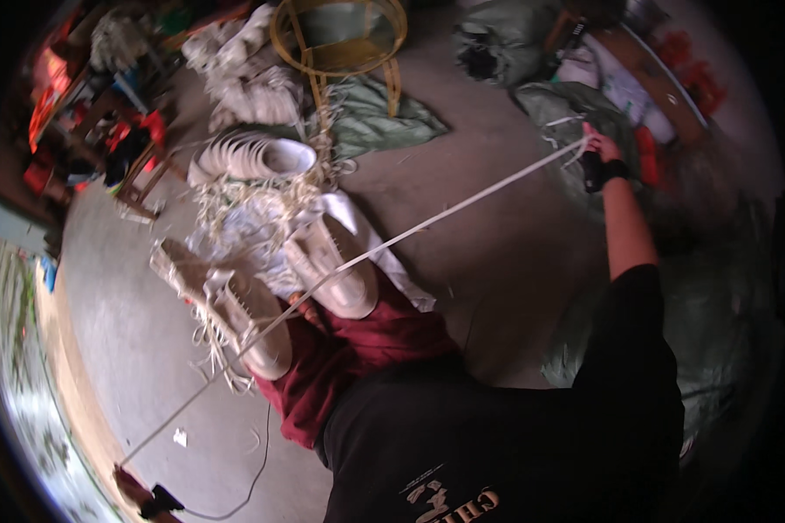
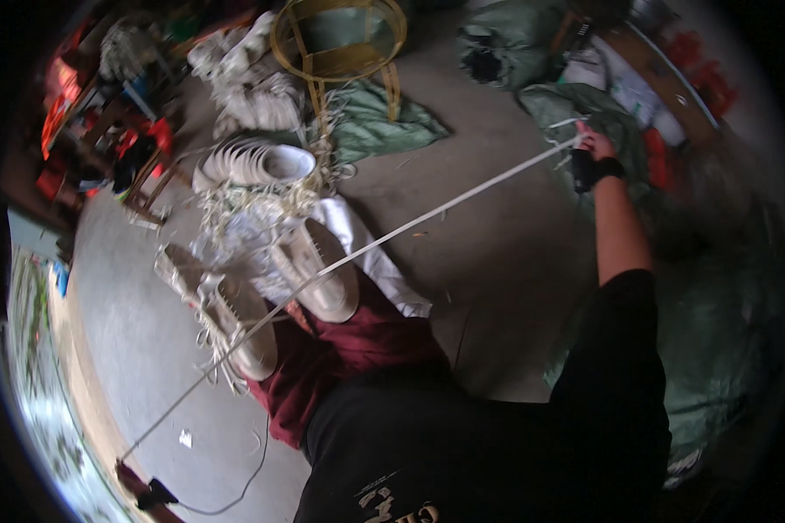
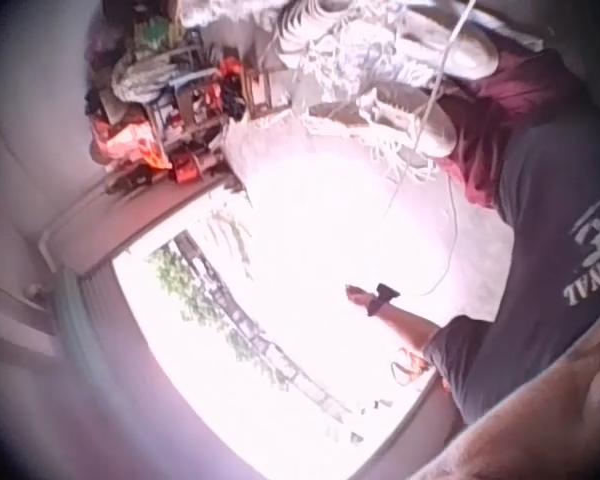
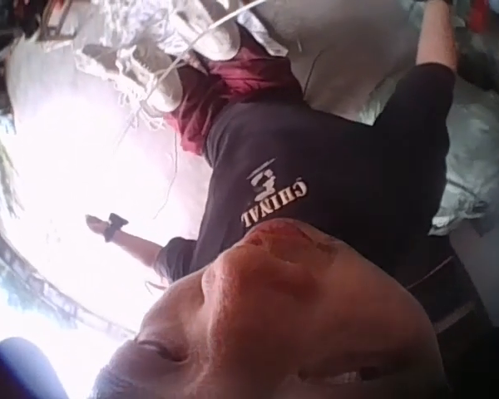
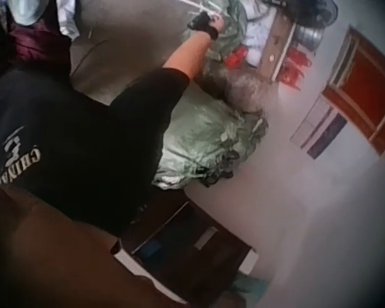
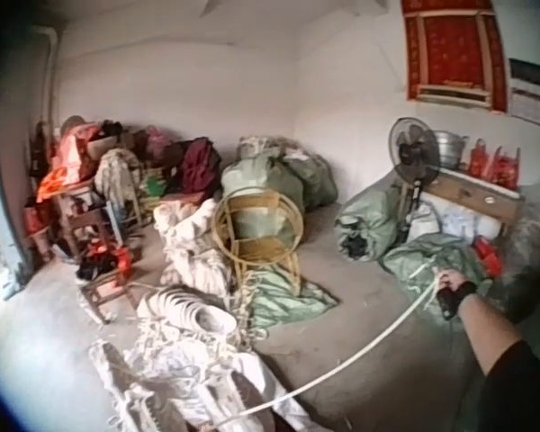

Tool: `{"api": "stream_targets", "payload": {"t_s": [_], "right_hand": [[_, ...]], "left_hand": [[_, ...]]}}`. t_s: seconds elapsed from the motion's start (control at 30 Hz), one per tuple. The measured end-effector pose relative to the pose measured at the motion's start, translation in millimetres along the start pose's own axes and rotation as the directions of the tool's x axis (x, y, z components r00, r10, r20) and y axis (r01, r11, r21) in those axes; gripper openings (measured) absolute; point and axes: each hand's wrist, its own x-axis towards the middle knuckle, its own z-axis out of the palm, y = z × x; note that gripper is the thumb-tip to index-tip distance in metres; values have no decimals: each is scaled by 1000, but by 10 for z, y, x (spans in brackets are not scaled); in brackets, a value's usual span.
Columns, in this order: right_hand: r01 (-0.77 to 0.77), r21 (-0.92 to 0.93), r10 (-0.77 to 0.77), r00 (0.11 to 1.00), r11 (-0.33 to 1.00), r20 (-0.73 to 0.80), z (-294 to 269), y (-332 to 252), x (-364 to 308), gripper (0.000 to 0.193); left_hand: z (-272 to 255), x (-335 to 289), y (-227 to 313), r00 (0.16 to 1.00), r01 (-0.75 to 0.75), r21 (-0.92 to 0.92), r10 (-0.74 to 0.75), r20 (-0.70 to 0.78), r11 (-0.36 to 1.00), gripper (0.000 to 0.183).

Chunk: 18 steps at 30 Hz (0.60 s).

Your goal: The recorder is lacing a pair of white sneakers while sitting on the floor in a warehouse-like environment.

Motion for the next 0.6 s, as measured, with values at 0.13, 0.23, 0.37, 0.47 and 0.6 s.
{"api": "stream_targets", "payload": {"t_s": [0.13,0.23,0.37,0.47,0.6], "right_hand": [[-52,234,23,992,971,124,-9,-226,-68,16],[15,175,-20,999,984,29,-211,-607,11,13],[23,226,-26,1000,974,10,-351,-704,-55,14],[-69,290,50,996,954,73,-362,-718,-187,13],[61,215,-56,998,975,-33,-580,-918,-324,10]], "left_hand": [[626,-214,285,983,134,-173,-153,-104,976,57],[1219,-279,463,989,130,-227,-142,-39,965,57],[1638,-371,707,993,112,-255,-114,7,960,56],[1708,-342,794,996,92,-263,-90,21,960,56],[1886,-292,811,996,85,-289,-72,58,953,55]]}}
